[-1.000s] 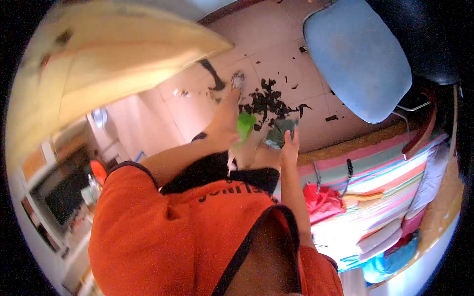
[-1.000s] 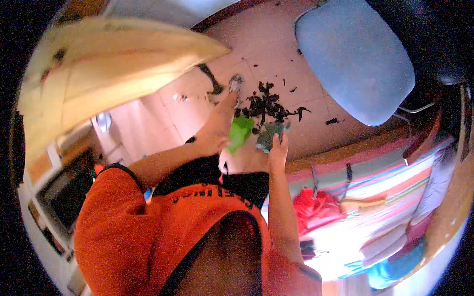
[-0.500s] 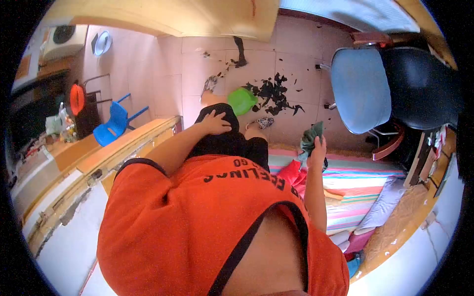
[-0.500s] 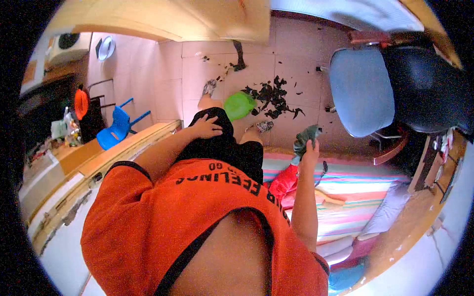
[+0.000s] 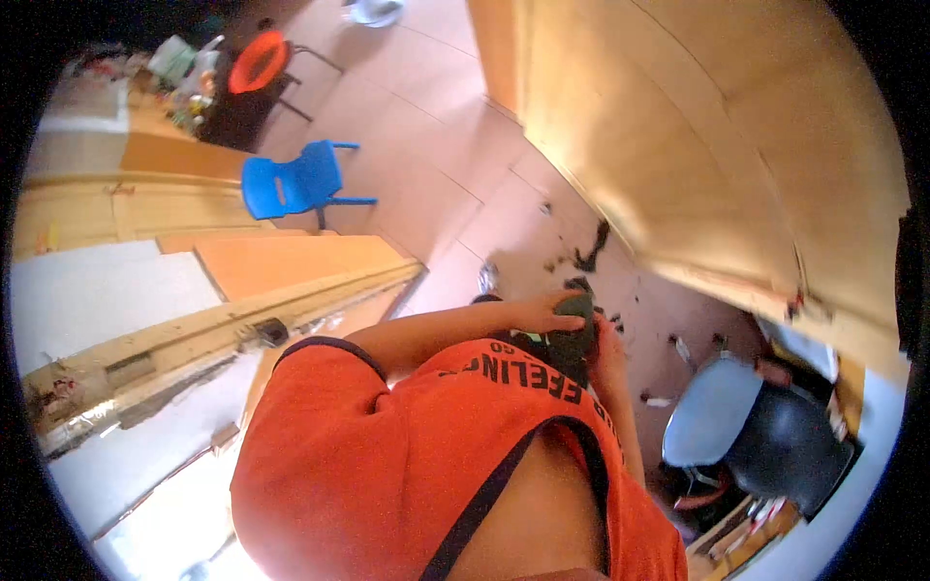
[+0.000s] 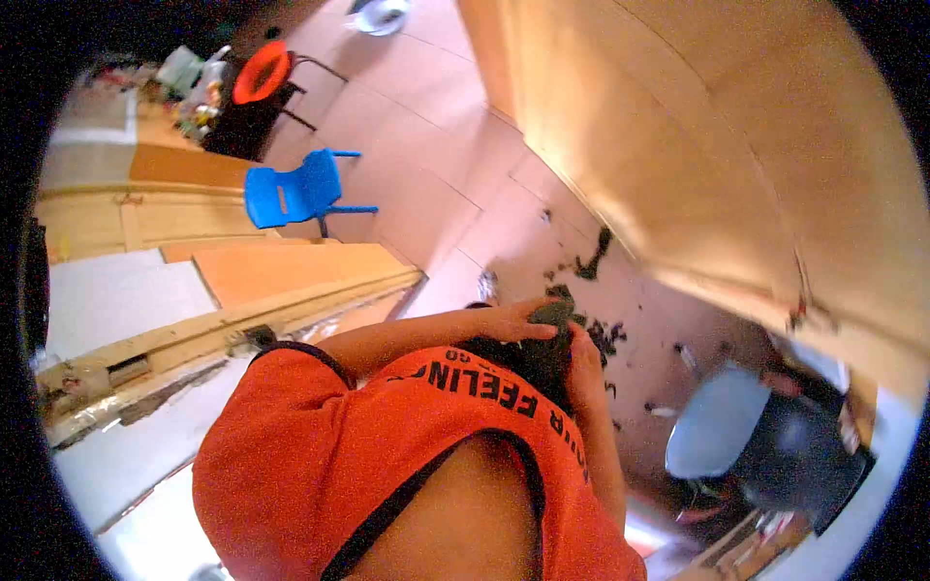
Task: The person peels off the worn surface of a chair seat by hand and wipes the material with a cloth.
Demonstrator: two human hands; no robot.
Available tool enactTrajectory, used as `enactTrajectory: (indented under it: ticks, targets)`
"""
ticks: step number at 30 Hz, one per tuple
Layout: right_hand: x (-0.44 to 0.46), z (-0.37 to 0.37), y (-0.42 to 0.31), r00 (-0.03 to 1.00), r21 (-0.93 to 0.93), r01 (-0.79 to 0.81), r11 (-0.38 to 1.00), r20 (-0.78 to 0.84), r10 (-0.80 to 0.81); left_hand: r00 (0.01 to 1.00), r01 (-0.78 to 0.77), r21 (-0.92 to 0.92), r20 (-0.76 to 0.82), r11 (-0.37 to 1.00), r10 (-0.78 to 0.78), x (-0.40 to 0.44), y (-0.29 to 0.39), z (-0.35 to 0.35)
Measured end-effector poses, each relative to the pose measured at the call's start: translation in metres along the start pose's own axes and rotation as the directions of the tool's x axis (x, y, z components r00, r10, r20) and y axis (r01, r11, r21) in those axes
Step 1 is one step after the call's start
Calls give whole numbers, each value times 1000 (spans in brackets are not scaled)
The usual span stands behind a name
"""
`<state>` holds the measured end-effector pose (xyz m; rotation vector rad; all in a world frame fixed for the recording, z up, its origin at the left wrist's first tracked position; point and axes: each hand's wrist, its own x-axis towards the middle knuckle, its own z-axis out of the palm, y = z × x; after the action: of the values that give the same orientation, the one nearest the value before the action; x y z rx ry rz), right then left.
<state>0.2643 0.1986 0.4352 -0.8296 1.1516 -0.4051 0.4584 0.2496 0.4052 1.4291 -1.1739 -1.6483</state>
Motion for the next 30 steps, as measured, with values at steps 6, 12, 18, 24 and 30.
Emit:
enactTrajectory:
  ticks: [6, 12, 18, 24, 30]
  targets:
    - [152, -54, -150, 896, 301, 403, 865, -324, -305, 957, 121, -363, -205, 924, -205, -20, 25, -140]
    - [241, -150, -191, 716, -867, 120, 484, -262, -647, 863, 59, -517, -403, 854, -303, -49, 0, -225]
    - [293, -142, -152, 517, -881, 123, 457, -336, -787, 618, -13, -692, -573, 721, -539, -43, -66, -274]
    - [364, 34, -112, 938, -110, -153, 982, -329, 109, 454, -72, -730, -630, 679, -630, -32, 35, -352]
    - [422, 305, -194, 863, -516, -24, 856, 421, 278, 436, -82, -566, -761, 820, -481, -17, 55, -413]
